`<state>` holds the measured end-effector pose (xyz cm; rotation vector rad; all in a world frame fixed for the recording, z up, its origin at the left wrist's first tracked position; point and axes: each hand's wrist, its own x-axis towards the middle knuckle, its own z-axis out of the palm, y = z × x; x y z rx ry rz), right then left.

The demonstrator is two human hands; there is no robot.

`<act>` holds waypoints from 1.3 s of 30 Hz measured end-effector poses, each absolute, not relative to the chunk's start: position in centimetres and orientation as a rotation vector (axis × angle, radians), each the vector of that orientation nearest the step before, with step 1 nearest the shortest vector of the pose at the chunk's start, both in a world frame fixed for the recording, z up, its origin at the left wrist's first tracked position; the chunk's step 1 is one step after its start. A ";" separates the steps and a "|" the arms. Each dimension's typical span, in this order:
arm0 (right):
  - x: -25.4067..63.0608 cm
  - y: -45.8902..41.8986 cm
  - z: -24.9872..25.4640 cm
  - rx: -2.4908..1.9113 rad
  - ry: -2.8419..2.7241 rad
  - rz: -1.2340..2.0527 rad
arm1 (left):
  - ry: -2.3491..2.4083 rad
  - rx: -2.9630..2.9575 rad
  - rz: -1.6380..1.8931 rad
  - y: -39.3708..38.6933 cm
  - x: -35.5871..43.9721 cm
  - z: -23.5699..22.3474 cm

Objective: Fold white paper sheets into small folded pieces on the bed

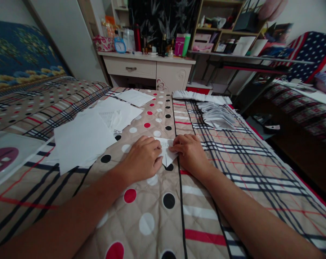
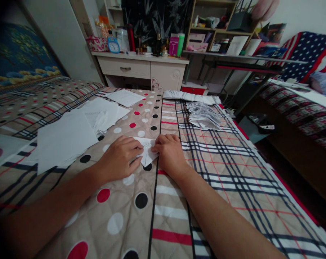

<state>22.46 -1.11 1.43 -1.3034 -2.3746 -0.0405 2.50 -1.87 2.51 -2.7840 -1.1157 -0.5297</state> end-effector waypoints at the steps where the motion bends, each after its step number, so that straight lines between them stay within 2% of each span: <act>1: 22.4 -1.1 1.5 -1.303 -2.371 -0.029 | -1.105 -2.796 -0.560 -1.9 2.6 2.3; 6: 22.7 -1.1 1.3 -1.272 -2.192 0.256 | -1.023 -2.864 -0.598 -1.9 2.9 1.4; 9: 23.4 -0.9 1.0 -1.247 -1.840 0.581 | -1.029 -2.881 -0.621 -1.8 2.9 1.2; 12: 23.9 -0.5 0.8 -1.225 -1.457 0.762 | -1.023 -2.893 -0.641 -1.7 2.8 1.1; 15: 24.0 -0.2 0.9 -1.292 -1.329 0.773 | -1.026 -2.908 -0.656 -1.7 2.8 1.1; 19: 23.7 0.2 0.7 -1.404 -1.492 0.656 | -1.056 -2.949 -0.711 -1.5 2.7 0.9; 25: 23.8 0.4 0.0 -1.537 -1.662 0.584 | -1.220 -2.984 -1.006 -0.5 2.8 0.1; 29: 23.9 0.2 0.2 -1.498 -1.707 0.636 | -1.265 -2.965 -1.173 0.0 2.8 -0.2; 34: 23.7 -0.1 0.8 -1.349 -1.643 0.819 | -1.591 -2.646 -1.294 0.4 2.4 -0.2; 39: 23.4 -0.6 1.0 -1.265 -1.511 0.924 | -1.809 -2.657 -1.426 1.2 2.0 -0.9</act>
